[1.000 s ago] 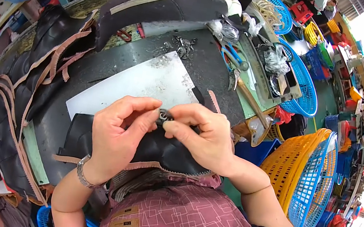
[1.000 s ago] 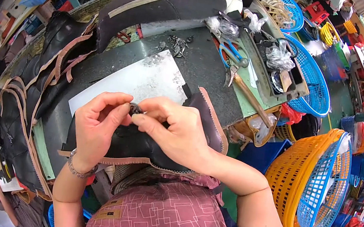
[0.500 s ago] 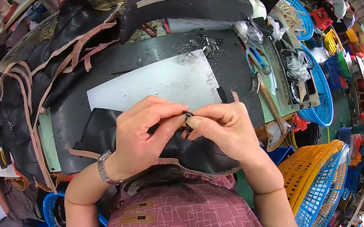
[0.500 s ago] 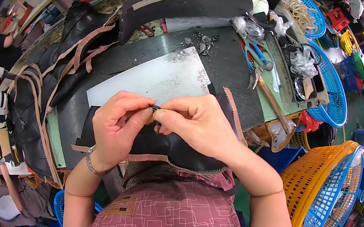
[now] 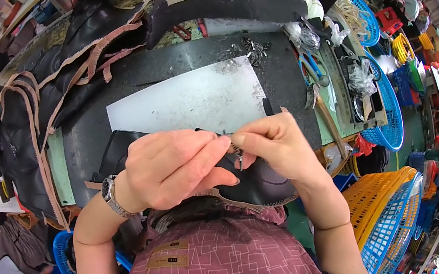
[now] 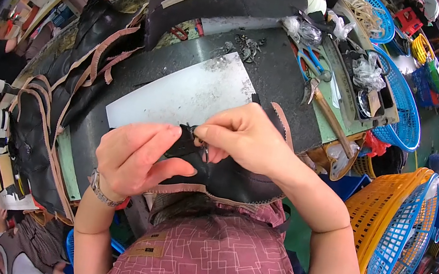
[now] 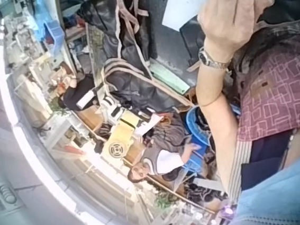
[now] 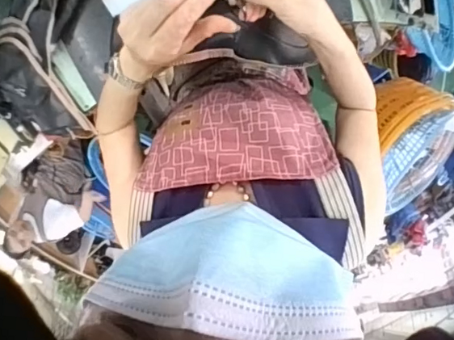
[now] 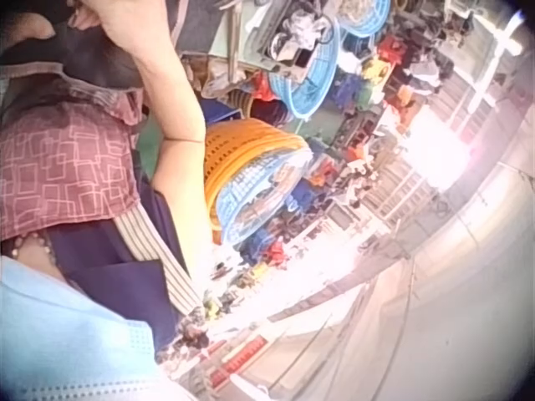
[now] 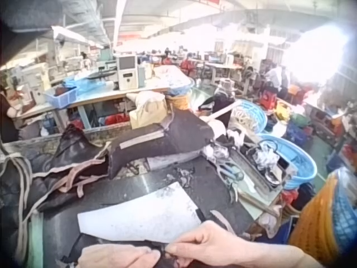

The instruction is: Assemble and finish leather boots using manual tools at a factory workbench.

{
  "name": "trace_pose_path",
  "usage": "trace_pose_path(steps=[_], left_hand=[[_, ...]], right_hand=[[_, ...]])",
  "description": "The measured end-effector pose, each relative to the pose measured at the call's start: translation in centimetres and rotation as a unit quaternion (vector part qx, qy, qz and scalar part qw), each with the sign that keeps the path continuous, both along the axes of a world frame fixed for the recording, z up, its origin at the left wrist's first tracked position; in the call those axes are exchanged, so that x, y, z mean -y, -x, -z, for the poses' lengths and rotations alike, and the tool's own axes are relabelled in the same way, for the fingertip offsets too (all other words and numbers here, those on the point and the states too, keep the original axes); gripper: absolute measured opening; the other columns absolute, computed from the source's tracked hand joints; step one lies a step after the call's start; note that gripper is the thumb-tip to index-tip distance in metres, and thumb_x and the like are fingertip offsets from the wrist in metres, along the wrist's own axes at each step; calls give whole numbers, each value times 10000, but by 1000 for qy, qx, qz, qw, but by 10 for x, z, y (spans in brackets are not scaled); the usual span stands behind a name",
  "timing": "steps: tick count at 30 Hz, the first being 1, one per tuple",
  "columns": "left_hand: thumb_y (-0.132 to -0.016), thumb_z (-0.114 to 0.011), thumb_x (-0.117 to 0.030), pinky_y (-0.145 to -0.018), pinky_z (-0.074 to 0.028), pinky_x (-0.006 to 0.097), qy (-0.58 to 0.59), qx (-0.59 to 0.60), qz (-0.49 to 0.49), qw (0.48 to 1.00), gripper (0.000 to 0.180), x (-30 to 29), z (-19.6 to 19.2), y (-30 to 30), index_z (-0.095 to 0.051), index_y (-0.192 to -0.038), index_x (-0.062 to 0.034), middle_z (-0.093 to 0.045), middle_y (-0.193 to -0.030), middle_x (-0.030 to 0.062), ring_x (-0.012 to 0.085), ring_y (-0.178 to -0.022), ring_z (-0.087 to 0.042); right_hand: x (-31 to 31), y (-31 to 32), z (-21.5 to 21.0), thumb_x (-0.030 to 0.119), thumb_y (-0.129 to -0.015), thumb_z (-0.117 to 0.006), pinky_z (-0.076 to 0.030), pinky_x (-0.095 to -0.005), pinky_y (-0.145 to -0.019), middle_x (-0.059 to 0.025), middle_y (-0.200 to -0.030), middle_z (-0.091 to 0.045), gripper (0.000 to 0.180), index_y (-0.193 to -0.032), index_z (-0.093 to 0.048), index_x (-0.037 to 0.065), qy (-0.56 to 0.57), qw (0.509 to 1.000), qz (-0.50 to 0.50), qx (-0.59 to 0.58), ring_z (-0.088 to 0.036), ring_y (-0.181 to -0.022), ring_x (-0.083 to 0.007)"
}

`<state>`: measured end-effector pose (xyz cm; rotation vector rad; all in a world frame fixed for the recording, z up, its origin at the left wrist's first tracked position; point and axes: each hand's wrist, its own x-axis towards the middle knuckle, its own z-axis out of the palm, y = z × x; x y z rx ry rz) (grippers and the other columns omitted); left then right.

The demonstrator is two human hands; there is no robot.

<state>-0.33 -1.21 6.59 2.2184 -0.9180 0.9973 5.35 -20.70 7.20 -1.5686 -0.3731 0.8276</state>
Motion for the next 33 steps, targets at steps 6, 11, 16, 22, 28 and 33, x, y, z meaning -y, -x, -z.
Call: trace_pose_path(steps=[6,11,16,22,28,33], left_hand=[[-660,-786,-177,-513,-486,279,14,-62,13,998,443,2,11,-5,-633,-1030,13,-602,-823,74,188,-634,-600],[-620,-806,-153,-496,-475,274,89,-115,23,989,430,2,11,0,-641,-985,2,-609,-804,73,181,-619,-601],[-622,-803,-143,-492,-484,256,62,-79,31,994,391,-2,12,1,-655,-951,7,-610,-758,54,169,-604,-603],[-664,-781,-96,-477,-490,247,20,2,45,999,328,-4,17,1,-653,-943,19,-610,-748,56,157,-604,-610],[-690,-766,-74,-486,-496,245,43,7,32,999,284,-1,25,3,-656,-936,18,-616,-754,50,156,-606,-613],[-799,-679,-18,-502,-479,229,335,-264,8,904,90,10,20,20,-651,-883,2,-628,-757,96,147,-610,-618]], right_hand=[[4,3,-3,141,-891,-582,-468,-217,-586,-36,-667,-632,208,-837,-680,-33,-49,998,-20,35,-577,-615,-63],[5,4,-8,135,-891,-579,-464,-220,-593,-40,-686,-640,207,-849,-674,-44,-34,996,-42,72,-575,-631,-60],[3,7,-9,105,-869,-598,-469,-229,-560,-64,-671,-648,191,-792,-659,-59,-30,995,-33,87,-603,-608,-93],[0,9,-9,84,-875,-582,-475,-224,-557,-62,-673,-649,181,-799,-661,-60,13,993,-50,108,-604,-607,-94],[-3,11,-13,65,-874,-568,-481,-220,-576,-58,-675,-648,166,-803,-660,-53,53,993,-42,92,-605,-628,-91],[-1,14,-7,85,-854,-643,-476,-209,-629,-44,-848,-643,123,-951,-629,9,-133,989,32,50,-590,-697,-60]])
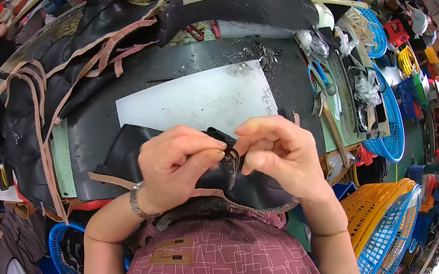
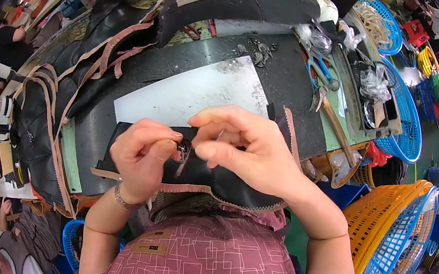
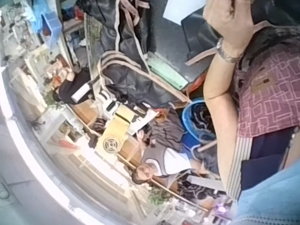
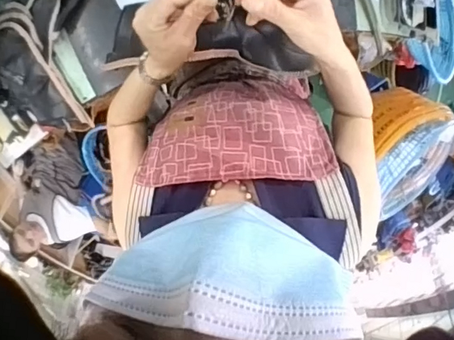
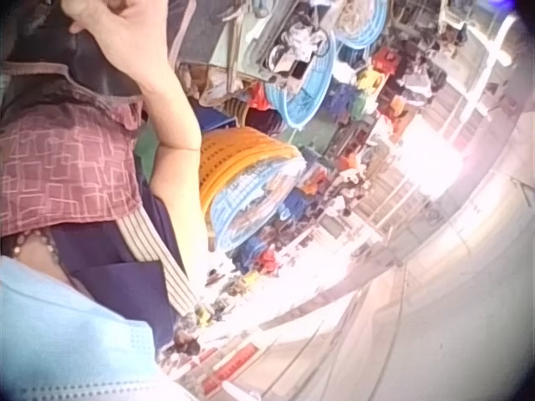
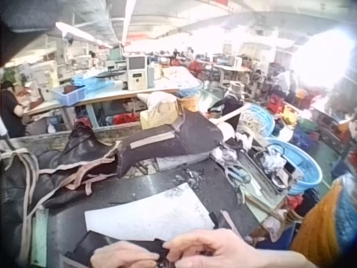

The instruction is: Assemble and finish leather boots using manual tools at a factory workbench.

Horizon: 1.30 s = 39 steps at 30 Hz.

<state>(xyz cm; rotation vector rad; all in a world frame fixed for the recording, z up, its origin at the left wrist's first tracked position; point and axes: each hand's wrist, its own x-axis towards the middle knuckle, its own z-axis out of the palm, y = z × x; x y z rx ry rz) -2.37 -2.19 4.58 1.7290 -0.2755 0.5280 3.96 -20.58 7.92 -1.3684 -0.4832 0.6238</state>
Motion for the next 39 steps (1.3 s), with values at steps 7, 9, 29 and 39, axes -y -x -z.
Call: trace_pose_path(steps=[7,9,29,39], left_hand=[[-929,-557,-118,-584,-495,234,389,-200,127,891,172,25,7,10,-614,-972,38,-623,-816,82,109,-662,-594],[-948,-522,-123,-637,-497,238,385,-201,116,893,203,15,10,7,-590,-1059,34,-605,-871,67,100,-697,-580],[-806,-712,-108,-542,-390,186,508,-211,251,797,159,8,5,19,-587,-779,-13,-531,-777,34,68,-627,-479],[-748,-696,-134,-881,-418,286,-172,-198,55,964,543,-51,-5,-1,-481,-1233,-16,-583,-1042,79,167,-1013,-534]], right_hand=[[-3,0,8,24,-744,-736,-453,-218,-628,-49,-919,-555,142,-863,-660,39,2,971,-3,240,-556,-746,-90],[1,-2,3,34,-740,-743,-445,-219,-618,-43,-900,-556,144,-860,-662,40,32,964,-4,264,-548,-735,-92],[-6,1,14,151,-665,-800,-455,-281,-608,-50,-791,-613,205,-794,-671,58,-23,953,-43,300,-581,-719,-167],[3,42,12,-56,-656,-706,-481,-266,-546,-65,-771,-610,358,-997,-642,32,113,893,14,435,-589,-626,-151]])
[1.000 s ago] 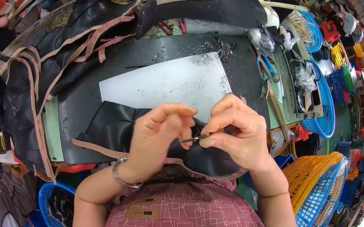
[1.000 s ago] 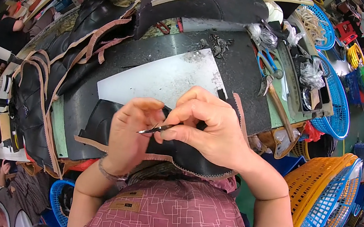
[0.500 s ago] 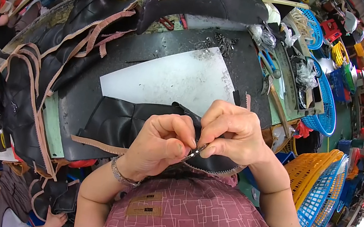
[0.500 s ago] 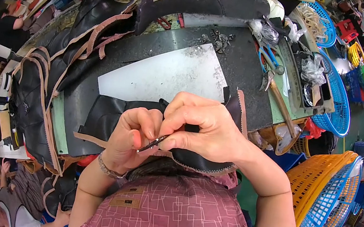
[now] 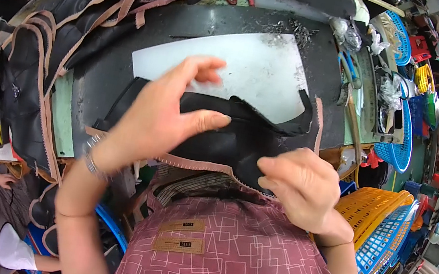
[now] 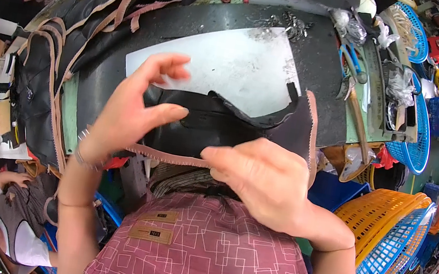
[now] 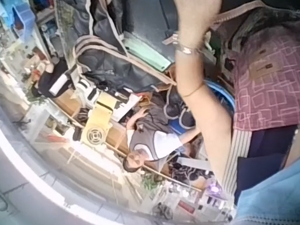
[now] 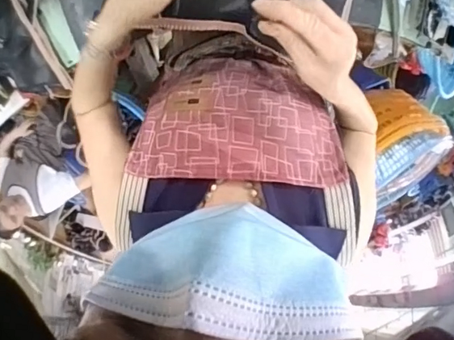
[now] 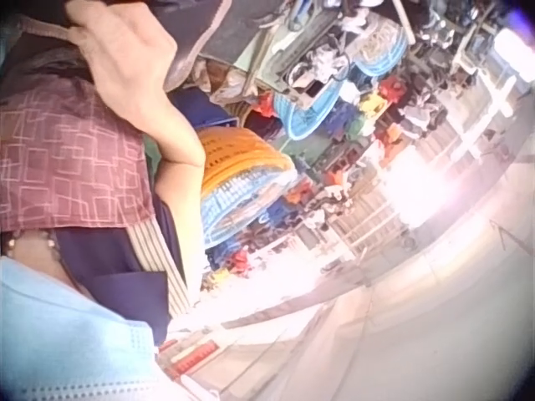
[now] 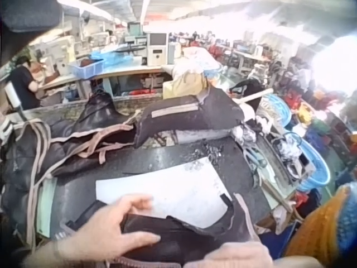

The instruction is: Assemble and finish leather boots using manual tools at a factory workbench.

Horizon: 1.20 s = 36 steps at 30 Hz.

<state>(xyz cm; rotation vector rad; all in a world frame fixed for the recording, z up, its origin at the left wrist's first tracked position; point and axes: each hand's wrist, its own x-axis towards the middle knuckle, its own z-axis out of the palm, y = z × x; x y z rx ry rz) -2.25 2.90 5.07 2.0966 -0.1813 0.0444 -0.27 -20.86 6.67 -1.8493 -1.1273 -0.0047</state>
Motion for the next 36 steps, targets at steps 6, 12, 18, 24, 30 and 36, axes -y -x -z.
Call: trace_pose_path(steps=[6,12,18,24,30,36], left_hand=[[-649,-765,-189,-876,-431,365,-252,-81,144,954,560,-14,19,-18,-529,-1128,-23,-553,-1039,131,313,-1008,-528],[-728,-736,-106,-663,-457,248,-28,-352,270,896,275,-22,19,-43,-634,-936,41,-655,-772,27,57,-714,-534],[-778,-716,-81,-642,-440,203,95,-338,216,911,194,-21,-2,-40,-651,-912,43,-627,-782,-38,22,-698,-494],[-785,-708,-73,-666,-446,196,114,-314,224,916,195,-13,-18,-47,-655,-928,48,-626,-787,-36,25,-719,-507],[-789,-697,-65,-659,-444,203,108,-319,209,918,175,-7,-20,-40,-651,-915,48,-615,-776,-41,24,-717,-500],[-790,-684,-45,-655,-439,200,126,-319,200,918,154,0,-19,-34,-653,-915,39,-608,-770,-56,16,-721,-482]], right_hand=[[-18,-1,67,-36,-843,-611,-518,-236,-671,-77,-835,-642,185,-935,-463,26,-113,845,64,-518,-626,-747,-108],[-13,-9,90,-47,-829,-632,-525,-238,-729,-104,-858,-654,175,-903,-487,19,-161,843,56,-510,-630,-776,-118],[-6,2,43,-136,-826,-562,-559,-330,-771,-206,-955,-642,193,-950,-478,-15,-257,829,-23,-496,-661,-866,-230],[-10,5,55,-124,-819,-595,-548,-289,-778,-152,-941,-646,133,-919,-563,-42,-261,831,23,-491,-652,-864,-183],[-16,6,48,-85,-828,-612,-561,-290,-725,-130,-907,-646,131,-942,-574,-32,-282,801,23,-528,-662,-803,-186],[-19,12,51,-40,-848,-615,-563,-281,-692,-123,-894,-651,151,-987,-561,-22,-316,771,50,-550,-666,-767,-185]])
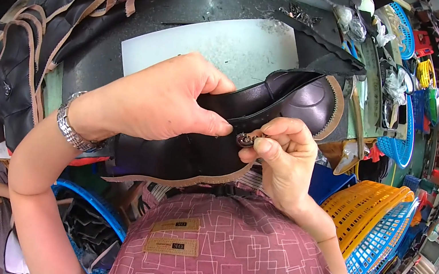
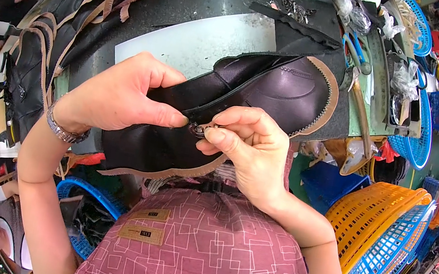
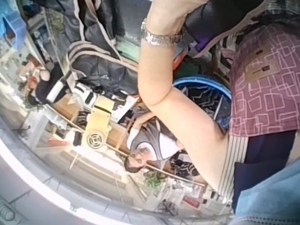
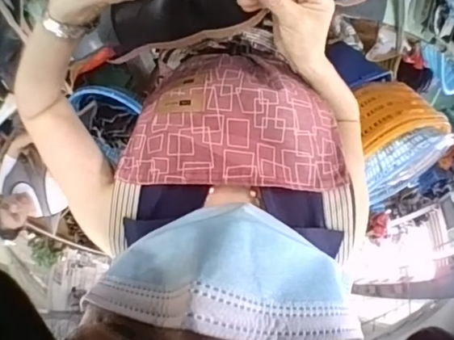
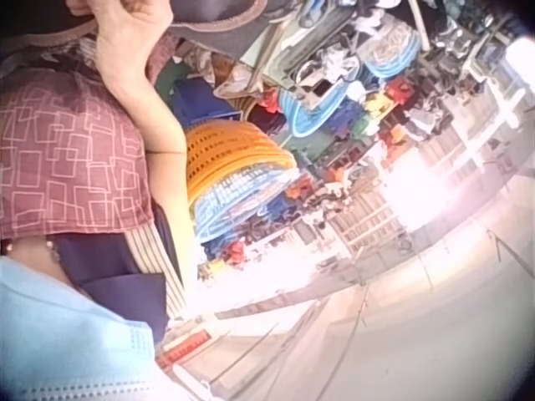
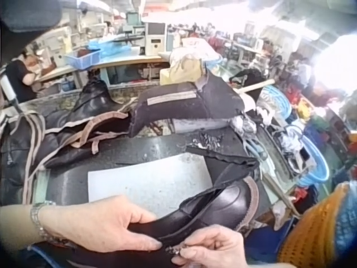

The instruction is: Assemble and finish leather boots using manual tools at a factory workbench.

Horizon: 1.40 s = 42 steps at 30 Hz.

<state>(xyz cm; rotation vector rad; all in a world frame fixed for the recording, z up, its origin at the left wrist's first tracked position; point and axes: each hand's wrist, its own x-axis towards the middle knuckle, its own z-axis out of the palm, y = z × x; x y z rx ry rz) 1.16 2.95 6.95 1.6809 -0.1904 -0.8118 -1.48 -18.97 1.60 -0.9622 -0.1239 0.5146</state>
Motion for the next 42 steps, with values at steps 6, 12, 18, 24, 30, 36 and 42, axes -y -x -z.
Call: trace_pose_path(steps=[6,12,18,24,30,36,42], left_hand=[[-798,-676,-48,-627,-420,203,-14,29,-14,999,111,3,0,5,-641,-867,33,-565,-733,-74,10,-707,-438],[-794,-679,-66,-576,-381,217,-20,30,-28,999,126,4,6,6,-602,-803,33,-509,-678,-78,13,-675,-396],[-757,-717,-99,-579,-368,252,-44,101,-12,994,237,3,5,11,-513,-725,16,-440,-648,-13,44,-675,-386],[-682,-776,-120,-588,-401,309,-107,271,-35,956,270,16,19,23,-567,-773,23,-517,-695,110,197,-624,-487],[-680,-774,-119,-545,-395,318,-145,283,-31,947,249,20,22,25,-597,-784,22,-532,-674,114,207,-577,-494],[-682,-776,-117,-540,-394,296,-140,265,-38,953,241,22,23,26,-604,-769,28,-535,-667,104,172,-564,-502],[-709,-768,-106,-547,-399,255,-78,175,-72,979,232,22,28,26,-600,-761,45,-540,-657,49,59,-620,-487]], right_hand=[[-4,6,2,-32,-855,-613,-565,-277,-701,-127,-892,-653,140,-980,-551,-23,15,999,38,8,-666,-780,-179],[-5,9,4,-59,-853,-602,-565,-269,-726,-132,-889,-654,144,-981,-544,-27,67,995,53,46,-662,-792,-163],[0,6,3,-43,-867,-593,-553,-253,-706,-124,-879,-656,129,-982,-539,-24,64,997,34,8,-657,-813,-159],[-1,5,1,-58,-823,-634,-498,-202,-670,-76,-857,-660,352,-1135,-484,6,207,969,25,134,-625,-772,-83],[0,10,1,-57,-798,-665,-503,-205,-664,-75,-828,-652,425,-1162,-458,22,244,954,37,171,-627,-754,-88],[6,5,9,-37,-793,-683,-480,-187,-616,-35,-790,-635,238,-985,-551,9,289,927,86,222,-584,-681,-49],[9,2,15,-53,-799,-670,-425,-175,-567,-29,-843,-638,129,-880,-588,4,240,947,81,199,-515,-636,-23]])
